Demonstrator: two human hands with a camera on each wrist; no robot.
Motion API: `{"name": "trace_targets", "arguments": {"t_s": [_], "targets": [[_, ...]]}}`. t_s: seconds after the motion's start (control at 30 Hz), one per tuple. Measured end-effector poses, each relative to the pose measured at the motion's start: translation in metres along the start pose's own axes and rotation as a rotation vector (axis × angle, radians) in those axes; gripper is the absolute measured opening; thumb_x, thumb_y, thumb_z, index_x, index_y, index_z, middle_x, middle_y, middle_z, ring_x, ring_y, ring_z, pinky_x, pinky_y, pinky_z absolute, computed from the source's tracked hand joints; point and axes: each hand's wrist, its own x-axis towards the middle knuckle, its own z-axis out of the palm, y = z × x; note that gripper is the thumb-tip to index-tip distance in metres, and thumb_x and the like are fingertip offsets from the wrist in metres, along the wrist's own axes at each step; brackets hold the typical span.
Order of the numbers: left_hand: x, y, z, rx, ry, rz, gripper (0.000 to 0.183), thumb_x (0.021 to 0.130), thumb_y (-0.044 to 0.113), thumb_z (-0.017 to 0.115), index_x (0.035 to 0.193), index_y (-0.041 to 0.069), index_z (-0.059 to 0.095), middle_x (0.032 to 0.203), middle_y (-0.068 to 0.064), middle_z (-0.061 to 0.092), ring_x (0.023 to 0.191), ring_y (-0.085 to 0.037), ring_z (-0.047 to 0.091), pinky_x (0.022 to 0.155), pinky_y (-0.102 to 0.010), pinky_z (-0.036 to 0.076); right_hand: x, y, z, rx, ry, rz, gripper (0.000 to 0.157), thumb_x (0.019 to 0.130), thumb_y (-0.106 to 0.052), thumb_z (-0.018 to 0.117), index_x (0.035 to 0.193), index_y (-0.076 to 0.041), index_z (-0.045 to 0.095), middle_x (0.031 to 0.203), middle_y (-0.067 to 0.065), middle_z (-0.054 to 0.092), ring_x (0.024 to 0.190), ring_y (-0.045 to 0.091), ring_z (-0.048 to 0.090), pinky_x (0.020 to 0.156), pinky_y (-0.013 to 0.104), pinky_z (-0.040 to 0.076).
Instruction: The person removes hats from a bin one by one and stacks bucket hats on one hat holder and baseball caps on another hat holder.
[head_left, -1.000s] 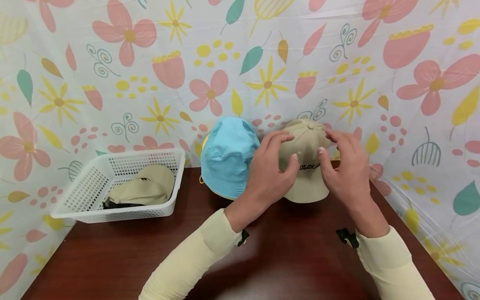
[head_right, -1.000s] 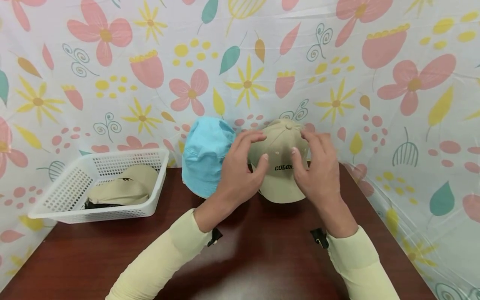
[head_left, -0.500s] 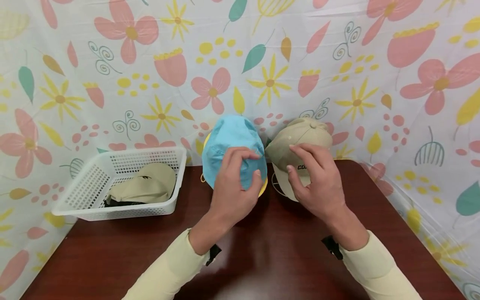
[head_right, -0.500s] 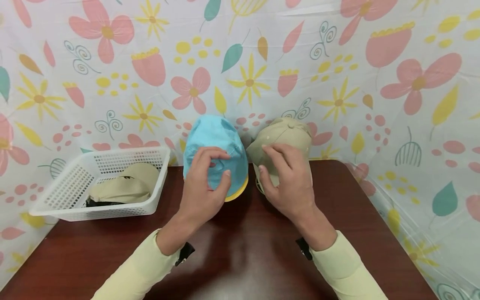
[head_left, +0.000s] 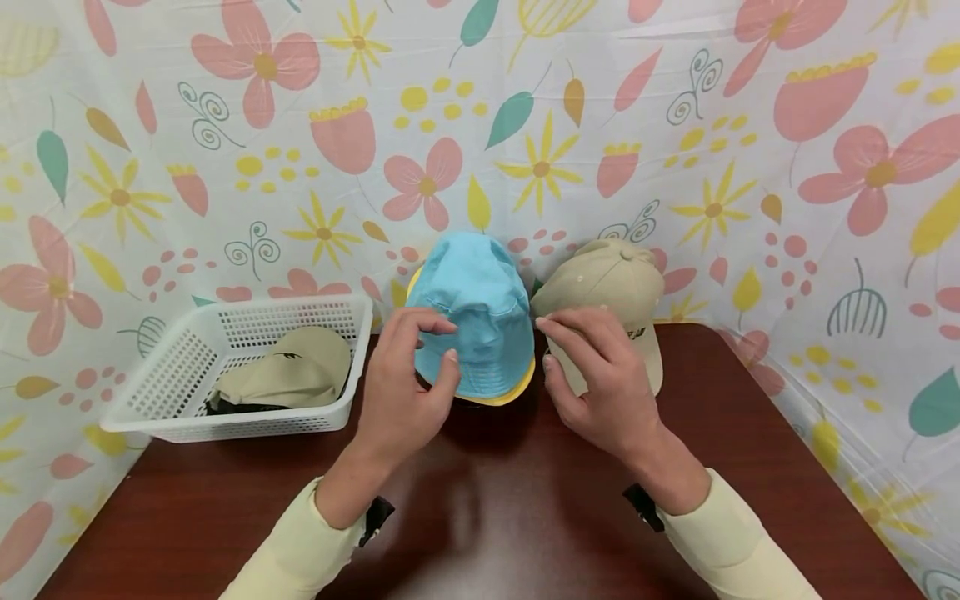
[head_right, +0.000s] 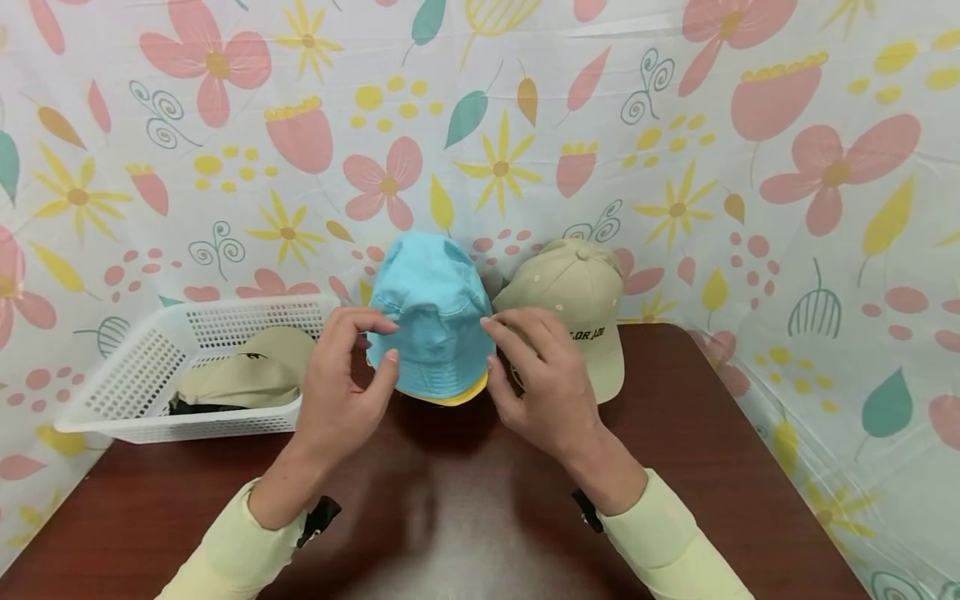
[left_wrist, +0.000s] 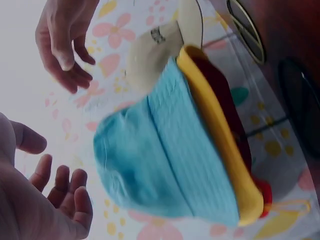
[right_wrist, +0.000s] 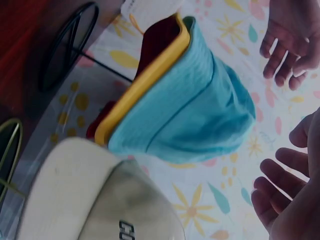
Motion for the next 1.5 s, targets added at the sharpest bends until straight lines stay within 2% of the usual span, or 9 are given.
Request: {"name": "trace_targets", "arguments": {"t_s": [0.17,0.37,0.53,0.77,0.97,1.1,1.27,1.37,1.5], "targets": [[-0.002,-0.012,-0.019,0.032,-0.028,0.01,0.023,0.095,0.004,0.066,0.117,0.006,0.065,0.119,-0.006,0.062,0.103,-0.017,0.055,0.084,-0.032,0.046,-0.002,-0.006,0.013,0.038,-0.034,-0.009,0.034,0.102,-0.016,0.062,0.129,0.003,0.072,0.12,0.02,0.068,0.109,0.037,0.064,0.098,0.042,0.049],[-0.008,-0.031,-0.038,0.082,-0.069,-0.002,0.024,0.092,0.0,0.066,0.116,0.005,0.066,0.115,-0.006,0.062,0.105,-0.021,0.058,0.09,-0.034,0.048,-0.002,-0.014,0.029,0.093,-0.064,-0.029,0.036,0.102,-0.018,0.066,0.13,0.003,0.071,0.123,0.019,0.067,0.111,0.036,0.064,0.098,0.043,0.051],[-0.015,-0.048,-0.053,0.135,-0.094,-0.03,0.023,0.092,0.002,0.067,0.115,0.005,0.066,0.116,-0.005,0.063,0.107,-0.022,0.058,0.091,-0.034,0.045,0.001,-0.021,0.044,0.144,-0.085,-0.064,0.039,0.094,-0.012,0.073,0.131,0.002,0.07,0.123,0.018,0.067,0.112,0.034,0.065,0.098,0.046,0.053],[-0.018,-0.071,-0.088,0.22,-0.15,-0.064,0.023,0.094,0.002,0.068,0.116,0.007,0.066,0.116,-0.006,0.063,0.109,-0.022,0.06,0.087,-0.039,0.045,-0.001,-0.032,0.065,0.161,-0.184,-0.072,0.047,0.091,-0.011,0.078,0.136,-0.002,0.068,0.129,0.014,0.065,0.121,0.03,0.062,0.104,0.042,0.052],[-0.015,-0.096,-0.123,0.335,-0.283,-0.057,0.033,0.091,0.001,0.077,0.123,0.008,0.068,0.122,-0.005,0.065,0.116,-0.023,0.061,0.096,-0.039,0.047,-0.006,-0.039,0.081,0.148,-0.255,-0.066,0.042,0.098,-0.018,0.074,0.138,-0.003,0.067,0.131,0.011,0.065,0.123,0.028,0.062,0.106,0.04,0.051],[-0.012,-0.111,-0.144,0.381,-0.37,-0.045,0.046,0.086,-0.001,0.084,0.128,0.006,0.068,0.126,-0.005,0.065,0.119,-0.024,0.061,0.097,-0.04,0.047,-0.006,-0.043,0.09,0.161,-0.283,-0.06,0.038,0.1,-0.015,0.073,0.136,-0.004,0.068,0.132,0.009,0.065,0.125,0.026,0.062,0.109,0.039,0.05],[-0.01,-0.126,-0.165,0.442,-0.454,-0.035,0.045,0.081,-0.004,0.087,0.121,0.005,0.07,0.117,-0.009,0.068,0.113,-0.032,0.063,0.094,-0.049,0.049,-0.007,-0.048,0.097,0.158,-0.316,-0.039,0.042,0.097,-0.011,0.076,0.137,-0.006,0.067,0.134,0.008,0.064,0.127,0.024,0.061,0.11,0.036,0.05],[-0.011,-0.135,-0.176,0.474,-0.498,-0.063,0.038,0.081,-0.004,0.086,0.114,0.006,0.072,0.11,-0.011,0.071,0.108,-0.035,0.064,0.093,-0.053,0.049,-0.006,-0.05,0.104,0.152,-0.323,-0.032,0.045,0.095,-0.01,0.078,0.139,-0.007,0.067,0.134,0.009,0.064,0.127,0.024,0.061,0.109,0.036,0.051],[-0.016,-0.147,-0.191,0.49,-0.558,-0.13,0.034,0.082,0.001,0.087,0.112,0.007,0.074,0.11,-0.013,0.072,0.109,-0.037,0.063,0.094,-0.055,0.047,-0.004,-0.054,0.115,0.152,-0.33,-0.042,0.046,0.095,-0.011,0.078,0.14,-0.006,0.066,0.134,0.01,0.065,0.126,0.025,0.062,0.107,0.035,0.052]]}}
